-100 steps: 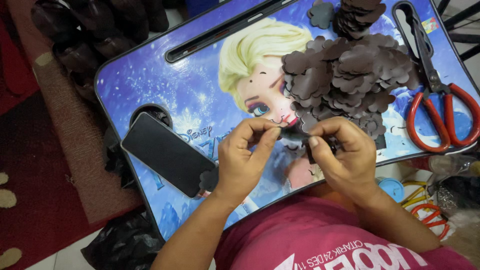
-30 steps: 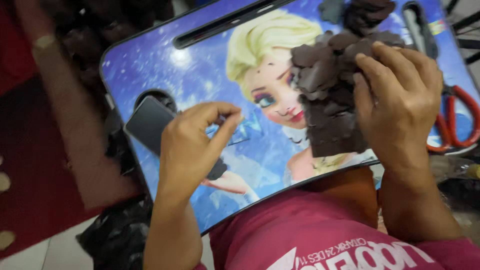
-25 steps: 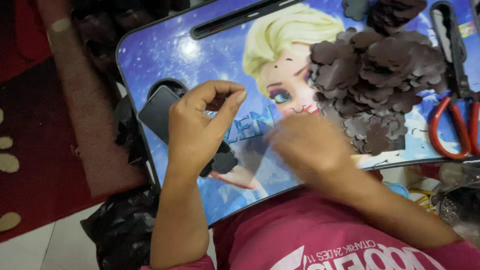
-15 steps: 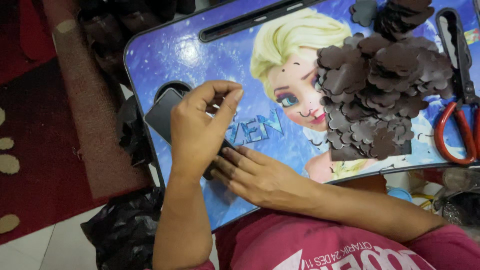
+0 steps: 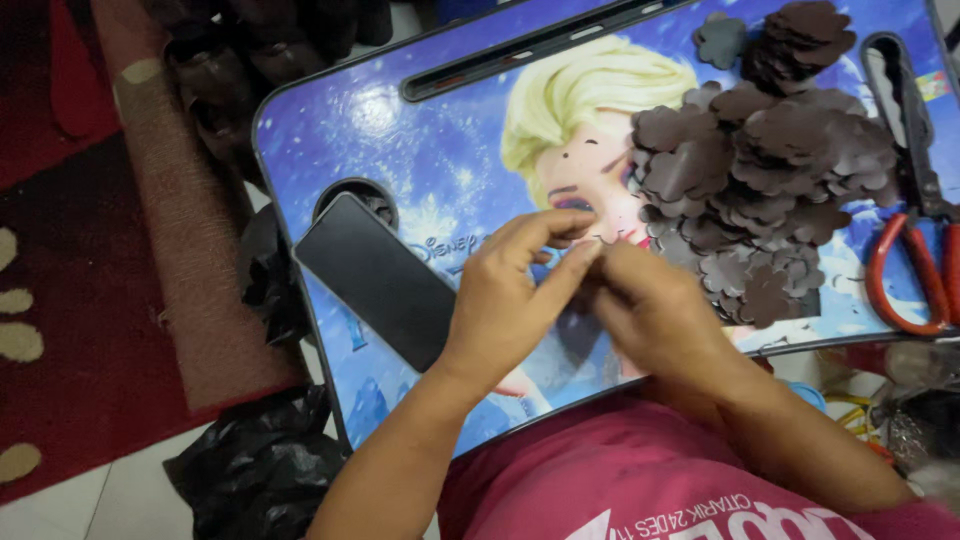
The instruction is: The person uses red-handled scissors to trim small dark brown flower-shaped pieces from a larger sheet of material. They place the cut pieces into a black plastic bag and continue cutting additional shapes from the sheet.
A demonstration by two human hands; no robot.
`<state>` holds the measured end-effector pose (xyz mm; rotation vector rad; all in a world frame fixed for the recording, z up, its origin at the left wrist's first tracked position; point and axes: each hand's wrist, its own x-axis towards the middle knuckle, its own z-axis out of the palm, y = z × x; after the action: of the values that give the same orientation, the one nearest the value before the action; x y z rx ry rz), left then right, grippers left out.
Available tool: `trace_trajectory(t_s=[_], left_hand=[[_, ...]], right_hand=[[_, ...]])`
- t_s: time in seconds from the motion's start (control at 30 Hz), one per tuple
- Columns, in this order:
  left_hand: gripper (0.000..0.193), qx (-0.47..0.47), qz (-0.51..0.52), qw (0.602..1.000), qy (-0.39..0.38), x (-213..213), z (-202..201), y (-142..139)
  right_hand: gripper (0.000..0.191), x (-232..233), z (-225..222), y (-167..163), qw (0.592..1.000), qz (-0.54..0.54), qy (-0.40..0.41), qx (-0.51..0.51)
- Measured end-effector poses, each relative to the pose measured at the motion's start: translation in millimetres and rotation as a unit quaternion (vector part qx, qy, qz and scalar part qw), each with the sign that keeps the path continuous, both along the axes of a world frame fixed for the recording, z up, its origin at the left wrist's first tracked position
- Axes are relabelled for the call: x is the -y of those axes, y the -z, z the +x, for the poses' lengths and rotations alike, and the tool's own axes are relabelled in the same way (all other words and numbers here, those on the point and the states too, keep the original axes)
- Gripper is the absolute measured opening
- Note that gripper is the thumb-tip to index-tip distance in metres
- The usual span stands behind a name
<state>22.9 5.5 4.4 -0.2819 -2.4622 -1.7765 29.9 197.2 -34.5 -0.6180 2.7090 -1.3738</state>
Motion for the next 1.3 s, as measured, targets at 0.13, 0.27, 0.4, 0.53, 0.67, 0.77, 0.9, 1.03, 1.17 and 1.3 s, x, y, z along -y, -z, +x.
trace_trajectory(t_s=[0.13, 0.27, 0.4, 0.53, 0.67, 0.77, 0.9, 1.03, 1.17, 1.3], left_hand=[[0.027, 0.134, 0.111, 0.984, 0.037, -15, -4, 5], [0.031, 0.232, 0.198, 0.950, 0.058, -34, -5, 12], [0.025, 0.225, 0.232, 0.945, 0.053, -43, -8, 18], [0.021, 0.239, 0.213, 0.947, 0.032, -48, -14, 20], [0.020, 0.277, 0.184, 0.943, 0.010, -51, -15, 18], [0.017, 0.095, 0.139, 0.983, 0.076, -52, -12, 17], [0.020, 0.088, 0.220, 0.964, 0.123, -58, -9, 23], [0.032, 0.201, 0.337, 0.915, 0.098, -66, -12, 31], [0.036, 0.258, 0.223, 0.940, 0.015, -69, -13, 33], [0.033, 0.211, 0.227, 0.950, 0.022, -70, -14, 32]], right_hand=[[0.022, -29, -11, -15, 0.942, -0.237, 0.128, 0.202], [0.020, -48, -14, -16, 0.917, -0.295, 0.157, 0.219], [0.021, -62, -16, -11, 0.903, -0.326, 0.144, 0.240], [0.024, -70, -18, -8, 0.891, -0.351, 0.143, 0.248], [0.027, -75, -16, -5, 0.854, -0.394, 0.130, 0.313], [0.028, -78, -13, -4, 0.828, -0.423, 0.120, 0.348], [0.024, -77, -8, -6, 0.894, -0.347, 0.146, 0.242], [0.035, -76, -5, -10, 0.914, -0.327, 0.136, 0.201], [0.031, -81, -8, -8, 0.915, -0.309, 0.141, 0.220], [0.029, -86, -13, 3, 0.882, -0.373, 0.157, 0.241]])
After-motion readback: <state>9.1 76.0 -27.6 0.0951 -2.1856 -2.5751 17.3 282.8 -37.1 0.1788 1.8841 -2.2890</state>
